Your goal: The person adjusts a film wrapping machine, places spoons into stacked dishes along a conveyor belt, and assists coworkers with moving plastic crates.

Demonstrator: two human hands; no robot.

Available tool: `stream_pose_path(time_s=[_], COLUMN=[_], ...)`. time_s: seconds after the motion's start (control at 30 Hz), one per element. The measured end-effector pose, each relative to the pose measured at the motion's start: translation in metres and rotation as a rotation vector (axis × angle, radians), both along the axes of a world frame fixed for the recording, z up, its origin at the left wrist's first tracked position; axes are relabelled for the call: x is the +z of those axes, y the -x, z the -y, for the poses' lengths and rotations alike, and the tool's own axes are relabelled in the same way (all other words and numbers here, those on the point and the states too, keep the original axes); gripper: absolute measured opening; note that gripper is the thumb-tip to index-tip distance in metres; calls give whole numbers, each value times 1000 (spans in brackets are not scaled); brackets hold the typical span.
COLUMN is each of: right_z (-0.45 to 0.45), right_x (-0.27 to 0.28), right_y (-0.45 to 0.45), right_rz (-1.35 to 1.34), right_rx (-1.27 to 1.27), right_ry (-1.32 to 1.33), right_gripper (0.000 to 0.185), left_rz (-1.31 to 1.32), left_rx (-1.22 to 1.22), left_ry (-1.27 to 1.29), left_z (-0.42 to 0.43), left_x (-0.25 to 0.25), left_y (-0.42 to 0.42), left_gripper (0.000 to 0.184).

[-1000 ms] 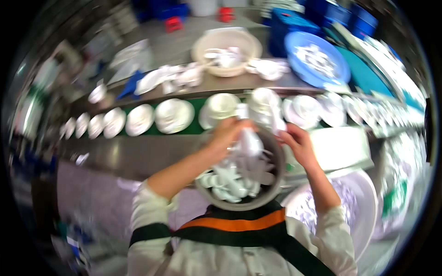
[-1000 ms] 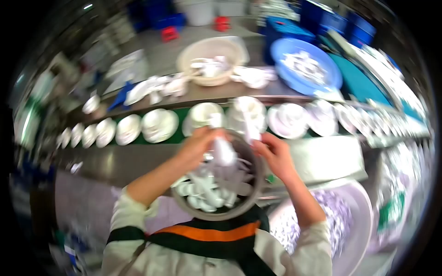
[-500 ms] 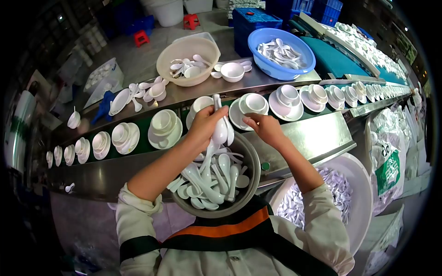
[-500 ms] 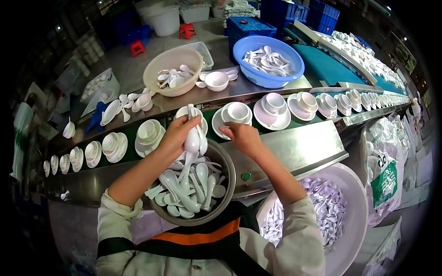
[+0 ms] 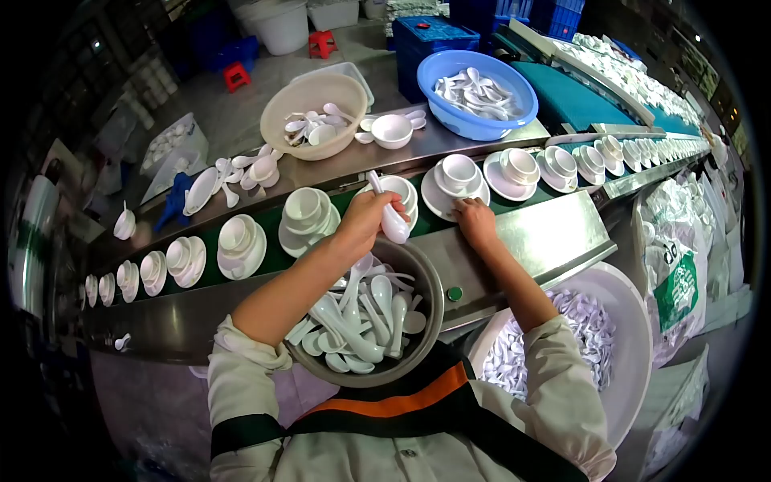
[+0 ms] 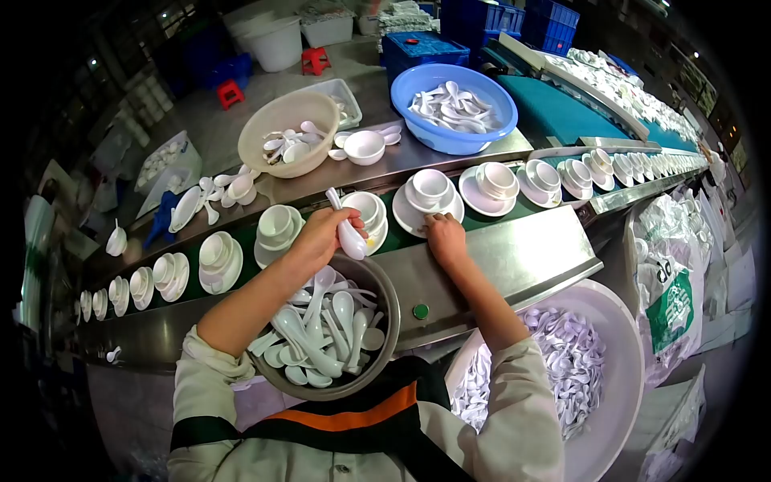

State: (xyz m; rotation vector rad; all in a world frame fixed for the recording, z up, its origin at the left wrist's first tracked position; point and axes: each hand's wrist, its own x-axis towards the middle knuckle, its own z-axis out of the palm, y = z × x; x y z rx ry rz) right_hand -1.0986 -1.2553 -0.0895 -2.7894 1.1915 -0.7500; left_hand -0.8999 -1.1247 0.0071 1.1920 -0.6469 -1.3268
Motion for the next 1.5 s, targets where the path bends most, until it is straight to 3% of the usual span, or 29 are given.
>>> stream_pose_path(time_s=[0.1,0.17,0.27,0.3,0.37,0.53,0.6,0.63,0.7,0.73,0.83,0.97,1.03,1.1,1.17,1.2,1.23,1.27,1.3,1.33,1.37,1.4,1.43,1.5], right_z=[-15,-31,-59,-56,-47,-16,-4,2,7,8,-11,-40,-40,-23,-7,7,44,72,75,83,85,105,85,78], right_x=[22,43,79,79,74,36,25,16,4,1,29,68,67,52,43,27,-20,-50,-51,-61,-63,-78,-52,-52], right_y=[-10,-17,-20,-17,-8,10,15,17,16,14,0,-11,-7,5,25,39,59,78,82,81,80,78,66,57], right_rz=[17,662,866,869,799,837,521,521,57,64,89,718,744,679,592,467,214,-70,87,97,135,37,39,46], right_rx=[23,397,443,439,246,155,-125,-118,-251,-192,-133,377,414,259,99,-7,-109,66,-104,-270,-235,-361,-264,-102], right_ry=[-139,-989,-1339,-1334,-1239,-1008,-521,-517,-197,-135,-160,-1152,-1186,-1020,-806,-667,-380,-119,-286,-182,-75,-104,-45,119], right_gripper=[27,39,37,37,34,20,19,19,23,32,31,35,31,26,19,18,22,26,26,27,28,25,25,28], left_rz=[-84,-95,-66,-67,263,334,382,432,454,448,397,178,93,333,680,787,777,728,990,1248,1626,1757,1856,1983], left_rx=[4,-5,41,35,90,6,-9,-25,-20,-50,-94,-146,-147,-134,-87,-238,-367,-527,-803,-827,-1226,-1056,-1028,-913], left_ry=[75,96,148,150,113,-17,-17,-16,-21,-46,-70,41,109,64,179,179,444,381,469,642,342,601,557,648], left_z=[9,22,36,39,45,39,35,33,29,27,22,27,27,25,4,-10,-20,-39,-47,-60,-72,-83,-90,-102], left_x=[1,-3,-6,-10,-20,-23,-26,-25,-19,-14,-3,-8,-8,-6,-2,6,-14,-17,-15,-20,7,-31,-49,-50], left_y=[5,11,25,27,27,19,13,11,9,9,12,18,26,28,31,29,24,24,22,25,33,28,28,18], left_gripper=[22,24,30,30,32,33,33,33,34,34,33,32,34,42,43,39,37,36,36,35,37,39,41,33])
